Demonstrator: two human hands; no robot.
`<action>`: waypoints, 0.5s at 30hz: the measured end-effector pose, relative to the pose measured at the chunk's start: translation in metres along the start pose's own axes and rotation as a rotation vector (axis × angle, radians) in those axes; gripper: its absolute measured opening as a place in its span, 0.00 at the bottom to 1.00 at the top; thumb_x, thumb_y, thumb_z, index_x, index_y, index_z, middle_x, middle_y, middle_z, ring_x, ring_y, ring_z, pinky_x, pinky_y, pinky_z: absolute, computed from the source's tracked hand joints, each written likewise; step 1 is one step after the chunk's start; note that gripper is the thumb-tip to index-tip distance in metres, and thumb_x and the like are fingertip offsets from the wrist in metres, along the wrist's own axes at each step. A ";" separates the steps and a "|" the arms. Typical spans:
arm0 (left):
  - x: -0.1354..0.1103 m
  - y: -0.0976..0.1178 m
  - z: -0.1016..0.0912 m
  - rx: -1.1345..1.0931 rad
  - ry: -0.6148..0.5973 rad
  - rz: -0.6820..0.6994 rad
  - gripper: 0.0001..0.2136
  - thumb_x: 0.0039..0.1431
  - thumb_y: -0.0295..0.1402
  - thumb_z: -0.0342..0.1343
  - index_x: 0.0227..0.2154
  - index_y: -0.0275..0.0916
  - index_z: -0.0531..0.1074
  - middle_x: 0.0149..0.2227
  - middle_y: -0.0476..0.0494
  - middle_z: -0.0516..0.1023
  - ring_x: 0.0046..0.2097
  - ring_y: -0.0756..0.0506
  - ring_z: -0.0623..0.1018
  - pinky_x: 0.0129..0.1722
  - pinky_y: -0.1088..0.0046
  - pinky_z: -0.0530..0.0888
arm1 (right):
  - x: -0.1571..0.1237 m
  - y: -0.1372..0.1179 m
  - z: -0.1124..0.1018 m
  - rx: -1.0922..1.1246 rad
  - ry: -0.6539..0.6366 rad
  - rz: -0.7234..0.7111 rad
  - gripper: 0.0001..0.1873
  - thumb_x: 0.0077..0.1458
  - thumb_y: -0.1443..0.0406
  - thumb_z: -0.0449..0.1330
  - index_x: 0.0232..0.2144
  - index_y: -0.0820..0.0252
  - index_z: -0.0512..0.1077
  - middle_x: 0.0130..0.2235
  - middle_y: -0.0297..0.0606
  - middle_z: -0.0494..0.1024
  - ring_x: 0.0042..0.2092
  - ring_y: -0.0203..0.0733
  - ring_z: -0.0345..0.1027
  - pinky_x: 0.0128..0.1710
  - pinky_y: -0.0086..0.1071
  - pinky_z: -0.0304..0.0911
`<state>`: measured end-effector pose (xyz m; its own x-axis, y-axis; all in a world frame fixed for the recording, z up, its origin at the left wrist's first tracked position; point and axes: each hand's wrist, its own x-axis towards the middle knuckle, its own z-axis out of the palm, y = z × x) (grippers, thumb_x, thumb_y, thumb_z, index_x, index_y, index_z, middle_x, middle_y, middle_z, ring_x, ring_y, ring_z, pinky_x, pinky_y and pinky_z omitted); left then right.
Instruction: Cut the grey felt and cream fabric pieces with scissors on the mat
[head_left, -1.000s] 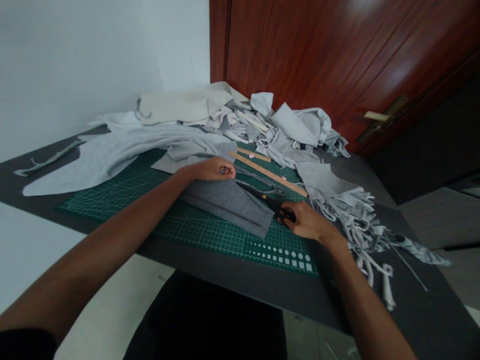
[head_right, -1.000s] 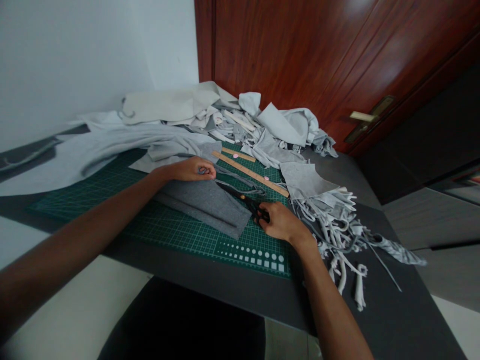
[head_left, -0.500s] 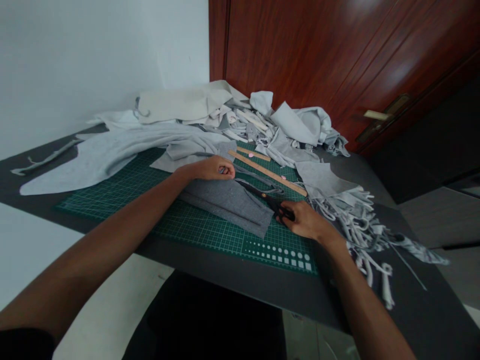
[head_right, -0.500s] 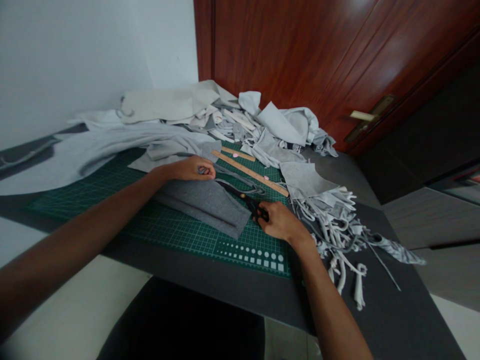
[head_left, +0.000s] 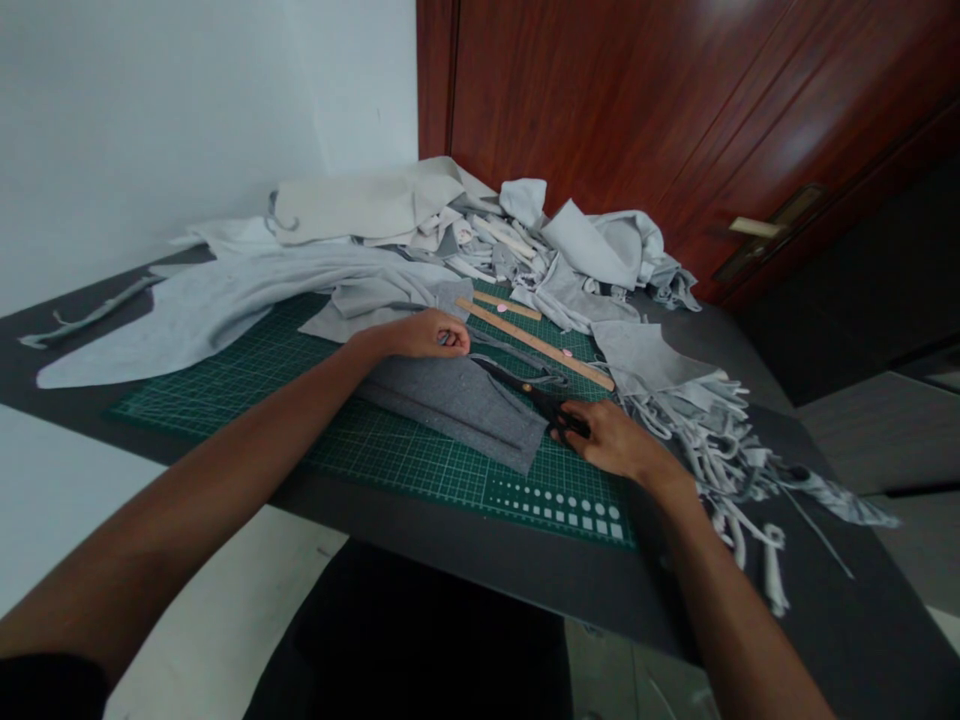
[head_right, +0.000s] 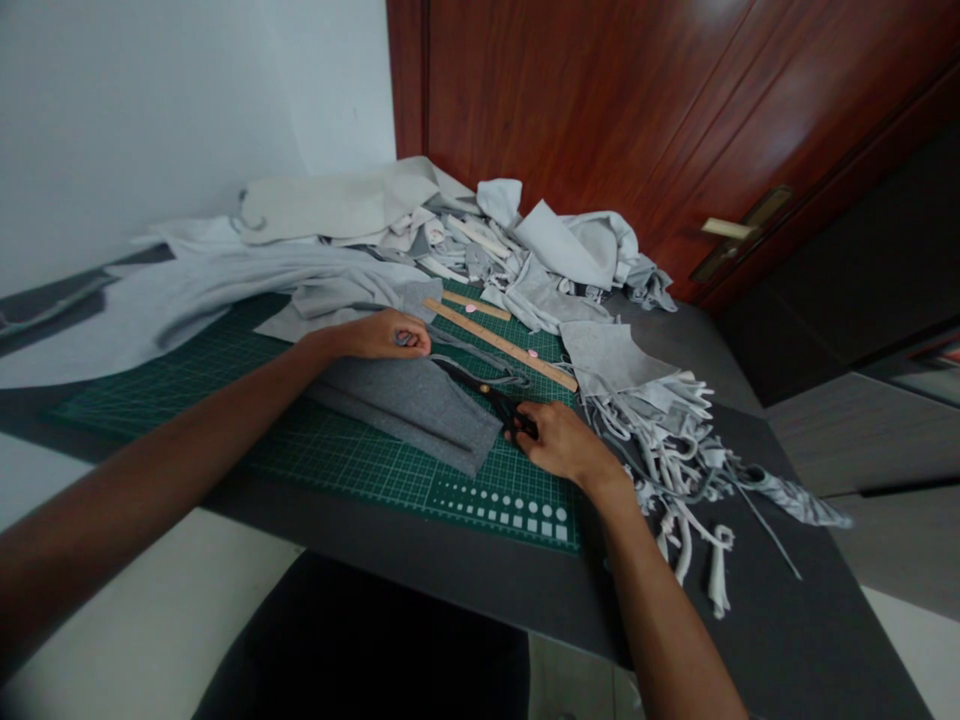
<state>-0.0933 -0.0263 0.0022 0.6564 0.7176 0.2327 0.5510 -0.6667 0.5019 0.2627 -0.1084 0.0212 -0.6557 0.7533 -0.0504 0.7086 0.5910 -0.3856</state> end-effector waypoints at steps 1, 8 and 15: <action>0.000 0.000 0.000 0.003 -0.002 -0.006 0.11 0.60 0.38 0.56 0.33 0.36 0.78 0.30 0.46 0.77 0.31 0.50 0.73 0.33 0.76 0.66 | 0.000 0.001 0.000 0.004 -0.004 0.000 0.05 0.57 0.65 0.55 0.29 0.58 0.66 0.29 0.36 0.73 0.30 0.39 0.65 0.31 0.32 0.53; 0.000 0.001 0.000 -0.017 -0.005 0.008 0.11 0.59 0.38 0.57 0.33 0.35 0.78 0.30 0.45 0.77 0.31 0.50 0.73 0.33 0.76 0.66 | -0.003 0.008 -0.002 0.005 -0.060 0.020 0.04 0.54 0.66 0.56 0.27 0.58 0.67 0.28 0.37 0.73 0.30 0.39 0.65 0.31 0.32 0.55; 0.001 0.002 0.000 -0.023 0.006 0.017 0.10 0.59 0.38 0.57 0.33 0.36 0.78 0.30 0.45 0.78 0.31 0.50 0.73 0.33 0.77 0.67 | -0.003 0.005 -0.004 0.002 -0.078 0.070 0.06 0.55 0.63 0.56 0.27 0.58 0.67 0.28 0.37 0.73 0.30 0.39 0.65 0.30 0.32 0.55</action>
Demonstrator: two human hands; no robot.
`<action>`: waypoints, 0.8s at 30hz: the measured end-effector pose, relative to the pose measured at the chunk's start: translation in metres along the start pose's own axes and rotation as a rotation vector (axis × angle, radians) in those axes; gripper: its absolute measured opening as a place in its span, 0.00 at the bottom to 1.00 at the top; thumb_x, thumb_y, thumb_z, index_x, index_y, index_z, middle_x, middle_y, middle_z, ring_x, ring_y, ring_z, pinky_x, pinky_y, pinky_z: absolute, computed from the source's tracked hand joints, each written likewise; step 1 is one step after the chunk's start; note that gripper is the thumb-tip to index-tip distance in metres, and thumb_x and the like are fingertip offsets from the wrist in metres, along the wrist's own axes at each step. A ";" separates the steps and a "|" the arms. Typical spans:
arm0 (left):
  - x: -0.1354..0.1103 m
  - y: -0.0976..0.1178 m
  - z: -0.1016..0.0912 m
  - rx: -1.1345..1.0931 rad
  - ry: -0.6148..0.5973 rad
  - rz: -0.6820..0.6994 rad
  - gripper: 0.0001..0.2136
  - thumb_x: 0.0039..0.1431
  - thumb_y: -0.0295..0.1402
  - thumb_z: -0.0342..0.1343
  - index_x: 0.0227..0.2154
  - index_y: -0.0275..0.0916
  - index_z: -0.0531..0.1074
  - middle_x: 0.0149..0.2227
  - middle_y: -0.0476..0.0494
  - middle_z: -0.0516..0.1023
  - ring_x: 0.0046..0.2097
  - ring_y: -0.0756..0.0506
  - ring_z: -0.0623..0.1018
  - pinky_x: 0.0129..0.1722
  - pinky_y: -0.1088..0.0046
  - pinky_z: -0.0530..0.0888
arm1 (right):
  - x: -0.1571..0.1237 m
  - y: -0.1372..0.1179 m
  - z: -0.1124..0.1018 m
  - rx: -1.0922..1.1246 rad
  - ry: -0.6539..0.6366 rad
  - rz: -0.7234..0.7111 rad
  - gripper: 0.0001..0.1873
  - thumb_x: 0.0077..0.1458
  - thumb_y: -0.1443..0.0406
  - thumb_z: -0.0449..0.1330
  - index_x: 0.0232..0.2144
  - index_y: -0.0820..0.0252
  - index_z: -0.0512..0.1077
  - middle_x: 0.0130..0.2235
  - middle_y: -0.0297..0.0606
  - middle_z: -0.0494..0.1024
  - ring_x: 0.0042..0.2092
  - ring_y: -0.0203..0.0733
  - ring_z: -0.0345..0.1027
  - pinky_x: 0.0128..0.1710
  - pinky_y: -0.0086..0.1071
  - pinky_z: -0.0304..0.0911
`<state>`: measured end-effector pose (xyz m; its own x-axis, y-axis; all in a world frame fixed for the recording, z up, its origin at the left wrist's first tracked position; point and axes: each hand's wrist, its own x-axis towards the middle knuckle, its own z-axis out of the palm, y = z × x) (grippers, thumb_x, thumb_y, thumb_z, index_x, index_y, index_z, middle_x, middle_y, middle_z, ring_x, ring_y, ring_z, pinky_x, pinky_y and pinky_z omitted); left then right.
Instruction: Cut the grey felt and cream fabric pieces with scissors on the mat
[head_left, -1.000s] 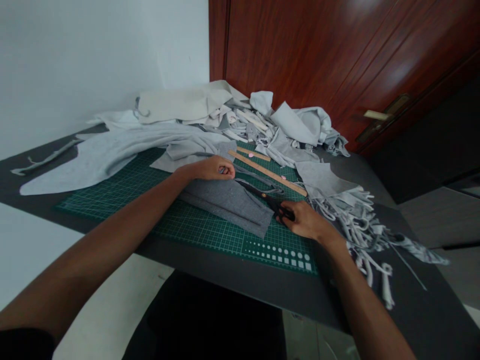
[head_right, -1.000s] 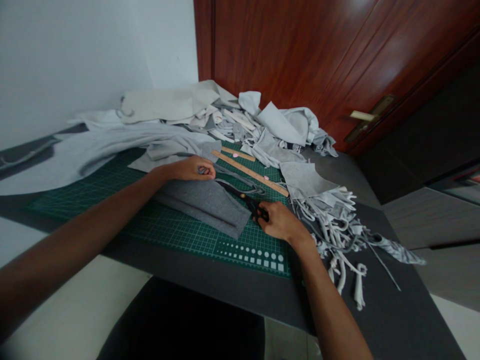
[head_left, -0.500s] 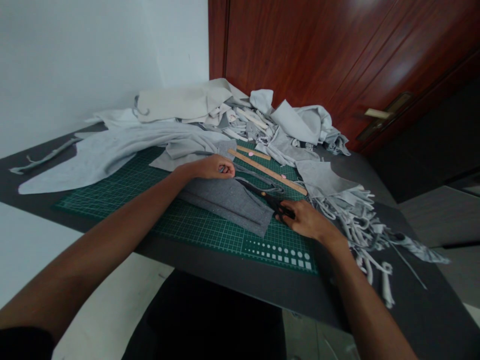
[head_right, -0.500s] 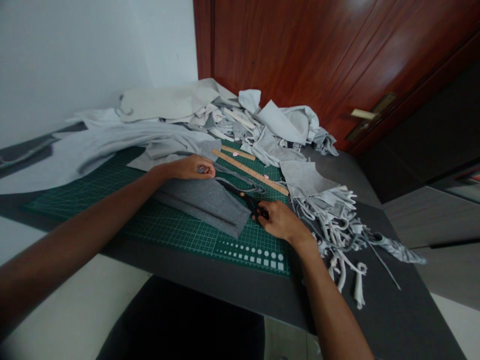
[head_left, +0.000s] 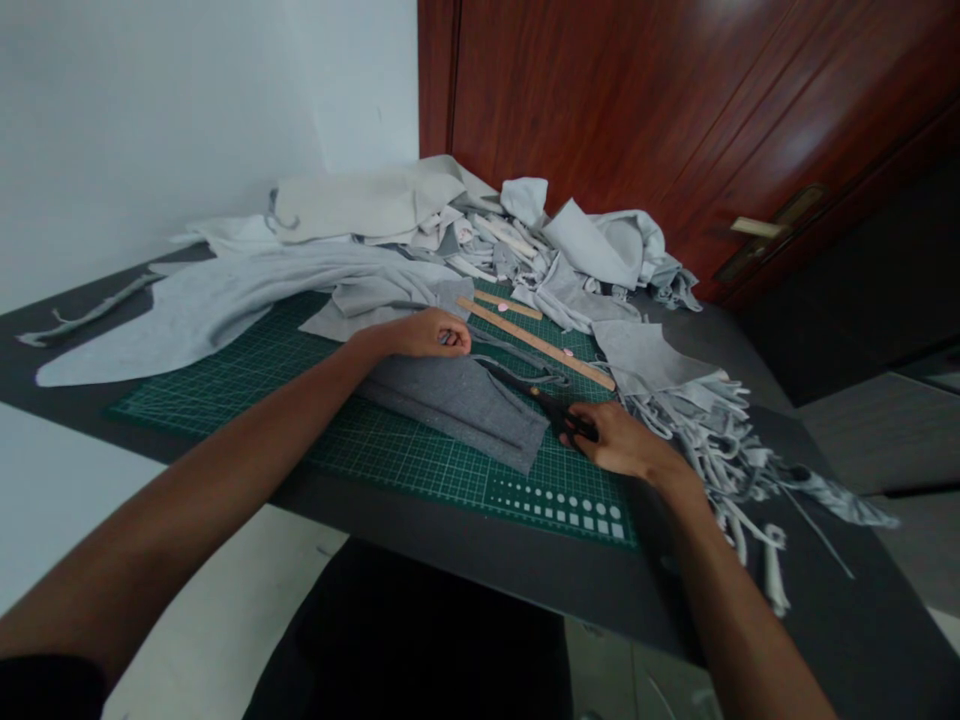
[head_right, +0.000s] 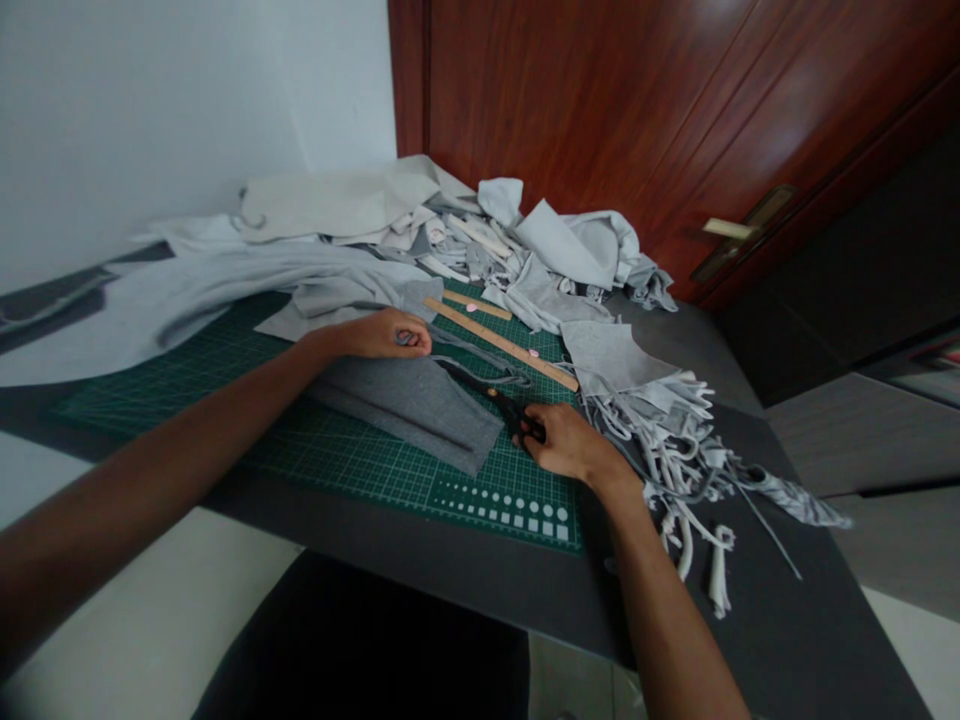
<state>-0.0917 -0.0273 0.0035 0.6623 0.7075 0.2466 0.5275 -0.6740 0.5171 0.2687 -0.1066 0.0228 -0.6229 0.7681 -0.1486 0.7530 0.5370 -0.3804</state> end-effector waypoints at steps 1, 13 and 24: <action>0.000 0.000 0.000 0.004 -0.001 0.002 0.10 0.59 0.38 0.57 0.33 0.36 0.78 0.30 0.45 0.78 0.32 0.50 0.73 0.33 0.77 0.66 | 0.000 0.000 0.000 0.000 0.003 0.003 0.07 0.56 0.63 0.56 0.27 0.58 0.67 0.28 0.37 0.73 0.29 0.39 0.64 0.30 0.32 0.55; -0.001 0.003 0.001 -0.041 -0.020 -0.019 0.07 0.59 0.35 0.55 0.32 0.37 0.75 0.30 0.46 0.75 0.31 0.50 0.71 0.33 0.75 0.66 | 0.002 0.001 0.002 -0.008 0.028 -0.037 0.05 0.55 0.65 0.57 0.27 0.57 0.66 0.28 0.37 0.74 0.29 0.39 0.66 0.30 0.32 0.54; 0.001 0.002 0.003 0.005 -0.038 0.027 0.04 0.56 0.31 0.55 0.30 0.38 0.73 0.30 0.47 0.74 0.31 0.50 0.71 0.34 0.76 0.66 | 0.002 0.001 0.003 -0.001 0.051 -0.020 0.06 0.57 0.63 0.57 0.29 0.59 0.68 0.29 0.37 0.74 0.29 0.38 0.64 0.30 0.31 0.53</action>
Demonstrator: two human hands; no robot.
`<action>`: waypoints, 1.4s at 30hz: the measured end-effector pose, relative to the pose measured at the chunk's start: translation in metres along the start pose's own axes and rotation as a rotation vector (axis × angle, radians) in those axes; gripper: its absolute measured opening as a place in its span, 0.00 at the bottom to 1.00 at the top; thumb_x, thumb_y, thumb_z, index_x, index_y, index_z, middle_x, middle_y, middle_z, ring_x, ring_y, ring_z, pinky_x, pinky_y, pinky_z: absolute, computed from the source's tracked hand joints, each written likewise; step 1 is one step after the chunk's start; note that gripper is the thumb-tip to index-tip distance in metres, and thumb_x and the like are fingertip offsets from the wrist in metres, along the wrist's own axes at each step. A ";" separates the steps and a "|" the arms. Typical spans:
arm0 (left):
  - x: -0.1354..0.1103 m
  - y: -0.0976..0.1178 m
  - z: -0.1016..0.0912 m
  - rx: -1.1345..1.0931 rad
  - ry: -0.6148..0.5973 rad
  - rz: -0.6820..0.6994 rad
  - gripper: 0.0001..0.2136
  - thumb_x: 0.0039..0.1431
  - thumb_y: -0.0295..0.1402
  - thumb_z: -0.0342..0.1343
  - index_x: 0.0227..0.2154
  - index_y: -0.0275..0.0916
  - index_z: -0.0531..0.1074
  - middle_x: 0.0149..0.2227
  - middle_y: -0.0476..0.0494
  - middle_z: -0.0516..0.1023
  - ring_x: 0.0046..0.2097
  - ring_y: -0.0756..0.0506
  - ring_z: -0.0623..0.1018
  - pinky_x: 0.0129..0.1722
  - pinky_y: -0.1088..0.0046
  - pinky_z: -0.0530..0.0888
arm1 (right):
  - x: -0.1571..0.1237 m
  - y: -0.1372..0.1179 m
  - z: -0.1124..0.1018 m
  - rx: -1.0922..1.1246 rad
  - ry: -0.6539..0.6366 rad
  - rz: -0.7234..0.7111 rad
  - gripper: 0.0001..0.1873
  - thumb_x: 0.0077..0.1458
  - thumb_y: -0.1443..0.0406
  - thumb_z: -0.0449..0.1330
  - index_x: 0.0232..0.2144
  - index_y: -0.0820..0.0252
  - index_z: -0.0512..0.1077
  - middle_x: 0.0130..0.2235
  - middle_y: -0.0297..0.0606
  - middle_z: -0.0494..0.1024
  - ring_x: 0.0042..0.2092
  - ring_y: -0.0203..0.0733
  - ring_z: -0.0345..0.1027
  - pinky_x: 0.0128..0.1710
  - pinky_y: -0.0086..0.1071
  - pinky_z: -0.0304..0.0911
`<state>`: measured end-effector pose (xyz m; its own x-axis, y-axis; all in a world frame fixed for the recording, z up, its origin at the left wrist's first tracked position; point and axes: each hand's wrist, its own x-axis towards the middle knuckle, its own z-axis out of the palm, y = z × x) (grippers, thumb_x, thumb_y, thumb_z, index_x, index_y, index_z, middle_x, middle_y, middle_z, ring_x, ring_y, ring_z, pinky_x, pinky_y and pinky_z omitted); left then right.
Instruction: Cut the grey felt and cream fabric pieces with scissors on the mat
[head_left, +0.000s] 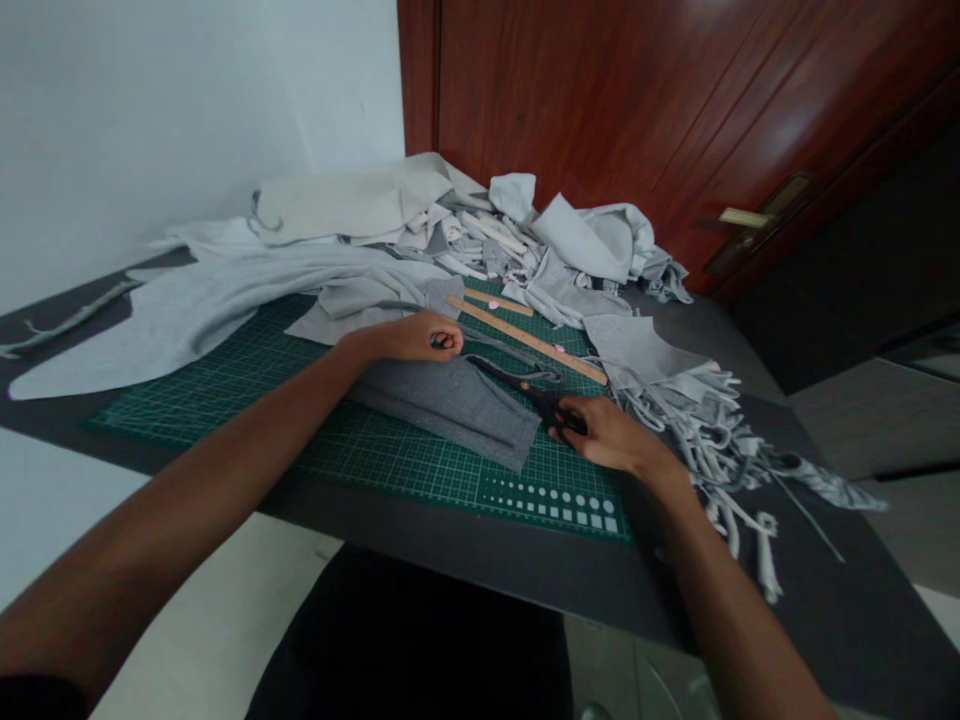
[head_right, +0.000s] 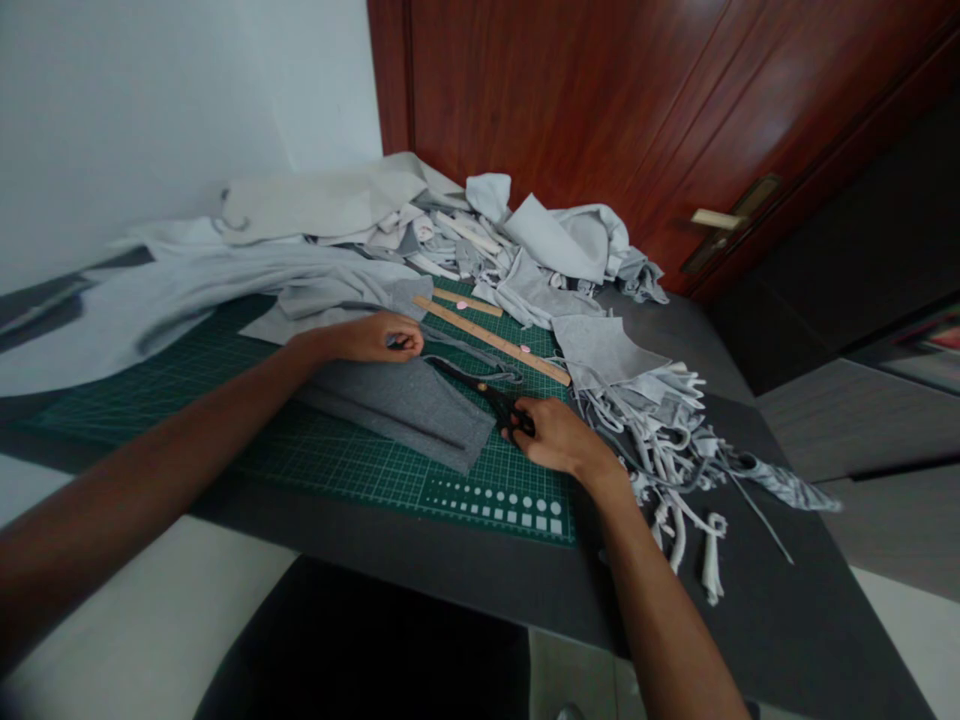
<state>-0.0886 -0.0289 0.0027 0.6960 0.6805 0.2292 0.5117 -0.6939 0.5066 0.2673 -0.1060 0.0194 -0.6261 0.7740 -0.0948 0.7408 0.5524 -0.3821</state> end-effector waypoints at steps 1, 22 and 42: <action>0.000 0.000 0.001 0.010 -0.002 0.004 0.04 0.55 0.31 0.55 0.30 0.38 0.73 0.29 0.47 0.73 0.31 0.50 0.71 0.34 0.76 0.66 | 0.000 0.001 0.000 0.001 0.003 -0.009 0.06 0.57 0.63 0.56 0.29 0.59 0.68 0.29 0.37 0.74 0.29 0.38 0.64 0.30 0.31 0.53; 0.005 0.001 0.008 0.026 0.044 -0.082 0.03 0.52 0.30 0.54 0.27 0.37 0.71 0.26 0.49 0.69 0.28 0.51 0.68 0.29 0.74 0.63 | -0.005 0.004 0.001 0.024 0.013 -0.031 0.04 0.55 0.64 0.57 0.29 0.58 0.66 0.28 0.35 0.73 0.29 0.37 0.63 0.30 0.31 0.54; 0.005 0.001 0.009 0.022 0.039 -0.102 0.03 0.52 0.30 0.55 0.27 0.37 0.72 0.26 0.49 0.69 0.28 0.51 0.68 0.29 0.74 0.63 | -0.007 0.011 0.001 0.042 0.020 -0.073 0.07 0.58 0.62 0.55 0.30 0.58 0.68 0.28 0.36 0.73 0.28 0.38 0.63 0.30 0.32 0.54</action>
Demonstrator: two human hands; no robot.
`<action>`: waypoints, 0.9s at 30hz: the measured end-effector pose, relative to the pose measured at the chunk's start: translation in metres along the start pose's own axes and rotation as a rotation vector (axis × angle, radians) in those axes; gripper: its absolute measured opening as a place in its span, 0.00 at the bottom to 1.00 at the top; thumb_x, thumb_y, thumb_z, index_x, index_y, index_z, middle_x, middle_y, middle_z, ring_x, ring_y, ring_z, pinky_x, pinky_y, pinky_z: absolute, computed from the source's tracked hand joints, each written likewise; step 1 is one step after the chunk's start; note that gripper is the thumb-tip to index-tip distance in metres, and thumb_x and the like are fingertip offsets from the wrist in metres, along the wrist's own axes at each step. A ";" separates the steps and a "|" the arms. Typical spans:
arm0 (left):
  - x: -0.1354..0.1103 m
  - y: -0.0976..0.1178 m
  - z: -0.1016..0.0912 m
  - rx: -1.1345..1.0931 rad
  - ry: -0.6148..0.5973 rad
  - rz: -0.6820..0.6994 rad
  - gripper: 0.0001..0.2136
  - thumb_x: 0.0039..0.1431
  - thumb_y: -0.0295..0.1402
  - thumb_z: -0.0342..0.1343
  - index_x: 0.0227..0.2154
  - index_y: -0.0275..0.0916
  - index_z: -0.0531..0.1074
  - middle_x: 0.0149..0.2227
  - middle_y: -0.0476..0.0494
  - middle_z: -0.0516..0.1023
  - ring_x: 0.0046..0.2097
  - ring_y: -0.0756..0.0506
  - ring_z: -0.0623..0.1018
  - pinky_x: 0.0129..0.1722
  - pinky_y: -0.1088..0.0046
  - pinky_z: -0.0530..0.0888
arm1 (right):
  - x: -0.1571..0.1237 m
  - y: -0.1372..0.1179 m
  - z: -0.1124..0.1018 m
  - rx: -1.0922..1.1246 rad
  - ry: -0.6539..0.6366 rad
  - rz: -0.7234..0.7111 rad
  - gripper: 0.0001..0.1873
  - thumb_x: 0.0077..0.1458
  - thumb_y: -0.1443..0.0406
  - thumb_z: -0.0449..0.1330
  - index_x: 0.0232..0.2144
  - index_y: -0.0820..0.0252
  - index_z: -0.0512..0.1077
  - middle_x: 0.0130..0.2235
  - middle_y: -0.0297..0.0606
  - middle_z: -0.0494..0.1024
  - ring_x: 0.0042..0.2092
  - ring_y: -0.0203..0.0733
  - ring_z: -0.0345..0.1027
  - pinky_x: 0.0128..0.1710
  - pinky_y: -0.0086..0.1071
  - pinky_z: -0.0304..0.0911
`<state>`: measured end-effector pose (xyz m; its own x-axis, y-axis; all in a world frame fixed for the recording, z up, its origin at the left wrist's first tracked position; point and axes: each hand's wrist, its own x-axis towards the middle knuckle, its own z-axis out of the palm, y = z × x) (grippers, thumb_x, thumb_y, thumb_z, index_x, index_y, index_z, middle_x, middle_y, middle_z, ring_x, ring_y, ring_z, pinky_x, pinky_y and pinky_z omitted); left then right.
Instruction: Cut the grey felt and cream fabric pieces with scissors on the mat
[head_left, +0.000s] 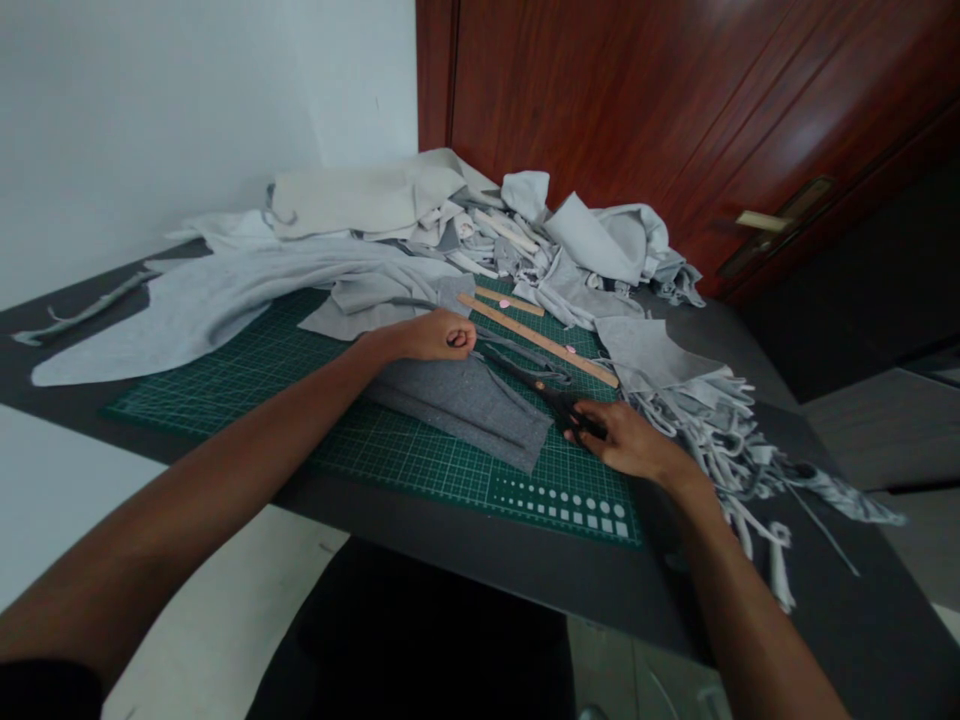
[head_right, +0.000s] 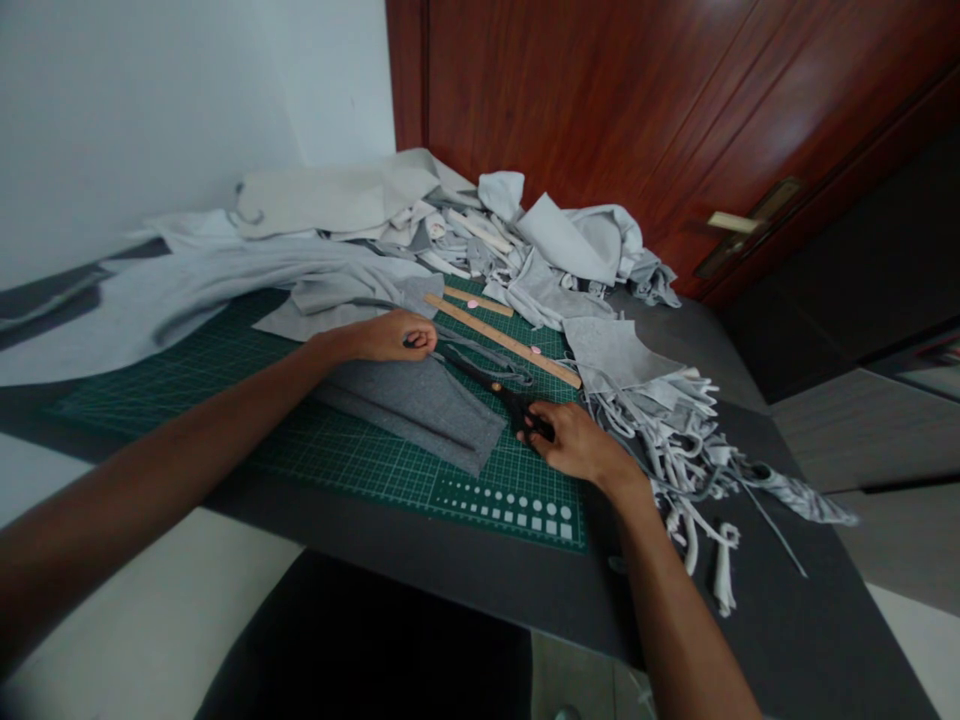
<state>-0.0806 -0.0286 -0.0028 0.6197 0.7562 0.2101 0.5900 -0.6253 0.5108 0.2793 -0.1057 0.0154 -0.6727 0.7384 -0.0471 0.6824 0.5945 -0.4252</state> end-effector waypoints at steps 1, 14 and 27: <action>0.000 0.000 0.000 0.000 0.000 -0.002 0.03 0.51 0.30 0.55 0.27 0.37 0.72 0.26 0.49 0.69 0.28 0.50 0.68 0.29 0.74 0.63 | 0.000 0.001 0.000 -0.005 -0.013 0.002 0.06 0.57 0.63 0.56 0.30 0.58 0.68 0.29 0.36 0.74 0.28 0.37 0.63 0.30 0.32 0.55; 0.000 -0.001 0.000 -0.007 -0.008 0.071 0.03 0.55 0.30 0.53 0.30 0.37 0.71 0.27 0.49 0.69 0.28 0.51 0.67 0.29 0.75 0.63 | -0.003 -0.003 -0.002 -0.058 -0.057 0.078 0.02 0.54 0.65 0.56 0.31 0.59 0.68 0.30 0.38 0.74 0.30 0.39 0.66 0.30 0.32 0.55; -0.001 0.003 0.001 0.028 -0.007 0.081 0.06 0.58 0.32 0.53 0.31 0.37 0.72 0.29 0.47 0.71 0.30 0.50 0.69 0.31 0.74 0.63 | 0.001 -0.009 0.000 -0.081 -0.012 0.080 0.03 0.54 0.65 0.57 0.32 0.59 0.68 0.29 0.38 0.75 0.30 0.39 0.66 0.30 0.31 0.55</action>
<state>-0.0793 -0.0314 -0.0020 0.6695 0.7018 0.2435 0.5523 -0.6894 0.4687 0.2727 -0.1108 0.0192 -0.6186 0.7807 -0.0890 0.7543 0.5582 -0.3457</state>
